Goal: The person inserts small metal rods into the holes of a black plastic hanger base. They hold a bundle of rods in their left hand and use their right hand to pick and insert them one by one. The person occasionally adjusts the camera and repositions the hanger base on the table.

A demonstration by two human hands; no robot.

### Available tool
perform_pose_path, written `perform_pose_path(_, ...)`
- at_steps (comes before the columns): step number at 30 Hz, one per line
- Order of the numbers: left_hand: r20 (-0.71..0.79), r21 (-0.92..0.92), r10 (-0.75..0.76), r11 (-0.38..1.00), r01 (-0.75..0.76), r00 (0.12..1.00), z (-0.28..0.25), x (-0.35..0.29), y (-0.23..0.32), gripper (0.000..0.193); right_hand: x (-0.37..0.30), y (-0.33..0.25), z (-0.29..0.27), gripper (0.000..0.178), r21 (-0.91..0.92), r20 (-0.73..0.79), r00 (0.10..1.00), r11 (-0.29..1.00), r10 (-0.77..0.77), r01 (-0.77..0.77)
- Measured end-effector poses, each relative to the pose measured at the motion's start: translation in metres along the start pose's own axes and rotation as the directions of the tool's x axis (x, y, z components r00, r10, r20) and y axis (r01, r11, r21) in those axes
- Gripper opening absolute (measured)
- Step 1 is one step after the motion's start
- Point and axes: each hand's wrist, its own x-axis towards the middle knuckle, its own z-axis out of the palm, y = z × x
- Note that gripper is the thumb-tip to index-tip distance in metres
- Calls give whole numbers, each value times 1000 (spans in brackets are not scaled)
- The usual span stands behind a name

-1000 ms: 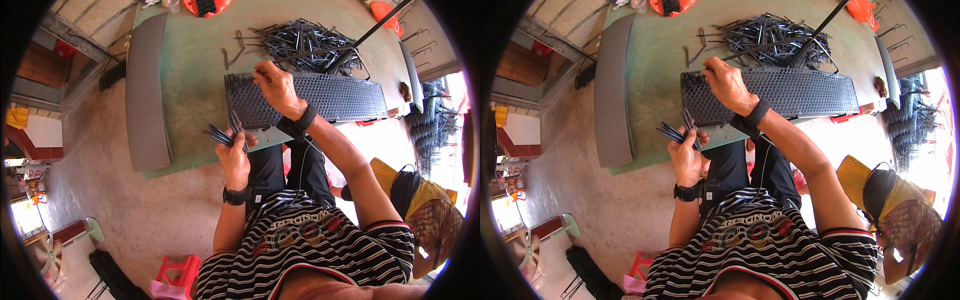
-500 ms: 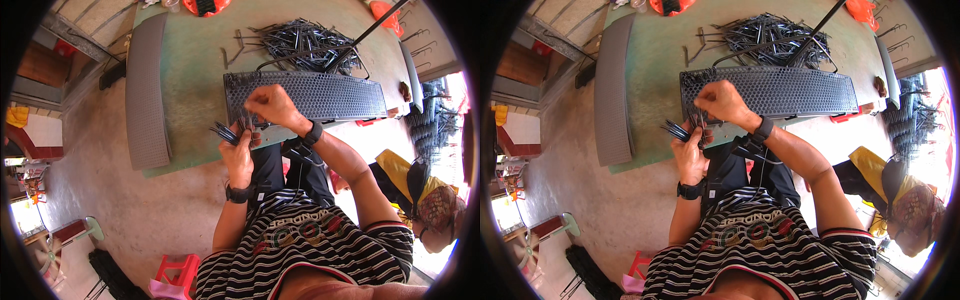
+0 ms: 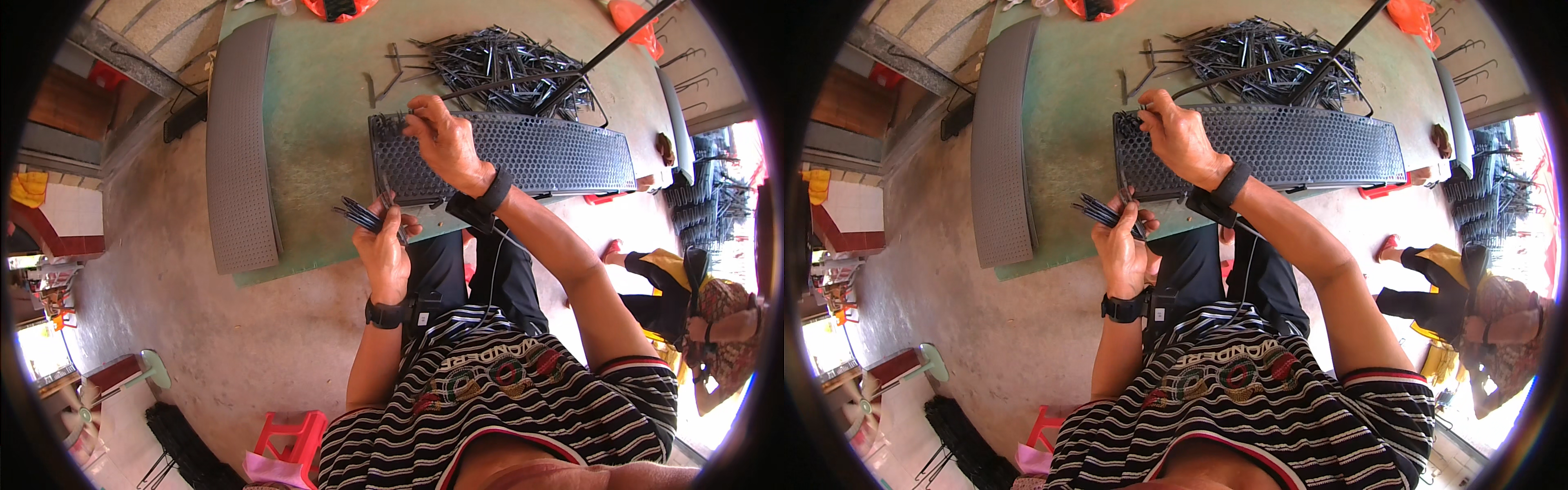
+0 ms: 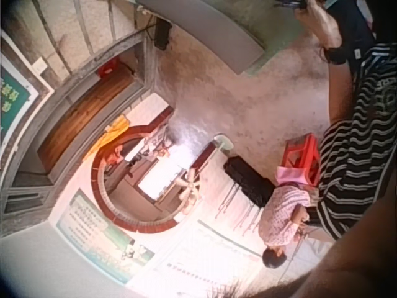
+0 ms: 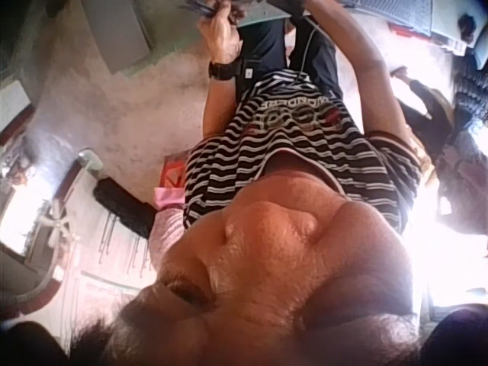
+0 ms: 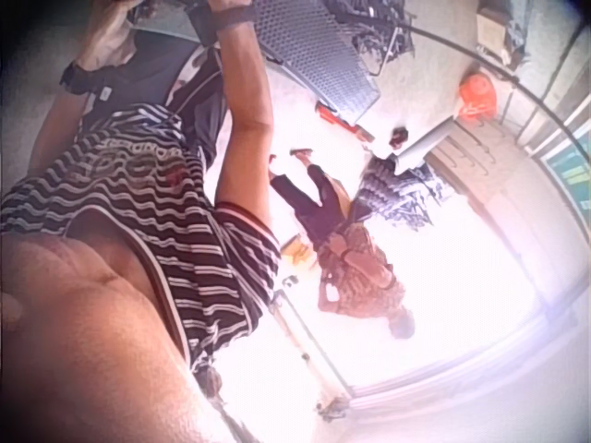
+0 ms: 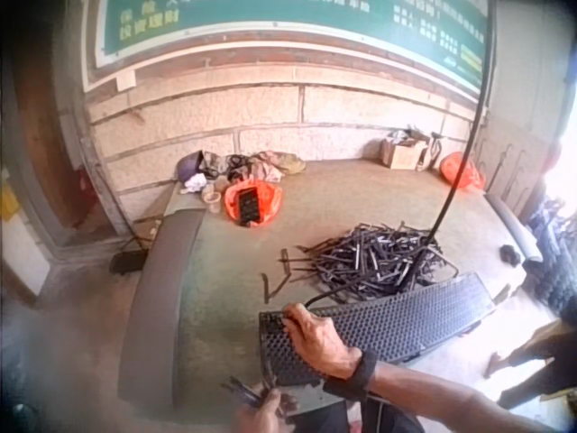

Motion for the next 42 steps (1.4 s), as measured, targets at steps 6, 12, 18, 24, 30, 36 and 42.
perform_pose_path(6,-26,-4,10,1000,-10,1000,0,0,2,16,7,6,0,9,-328,201,945,892,-256,312)
perform_pose_path(12,-17,-25,0,1000,0,1000,3,-1,4,17,6,-6,-6,10,-409,170,975,890,-146,204)
perform_pose_path(18,54,-30,-53,998,54,997,6,-1,3,22,-15,-22,-15,14,123,474,770,834,427,-538)
perform_pose_path(24,112,162,112,978,-130,987,3,-4,-1,29,1,-24,-17,17,111,-72,981,979,182,-173)
perform_pose_path(30,73,101,81,991,-89,994,-6,2,-5,20,3,15,-5,15,-6,-67,997,999,49,-50)
perform_pose_path(36,58,59,45,997,-48,997,-7,2,0,14,6,12,-9,11,-368,171,950,878,-259,306)
perform_pose_path(42,28,11,22,1000,-23,999,-1,0,4,8,-2,-12,-15,17,-304,166,985,948,-43,93)
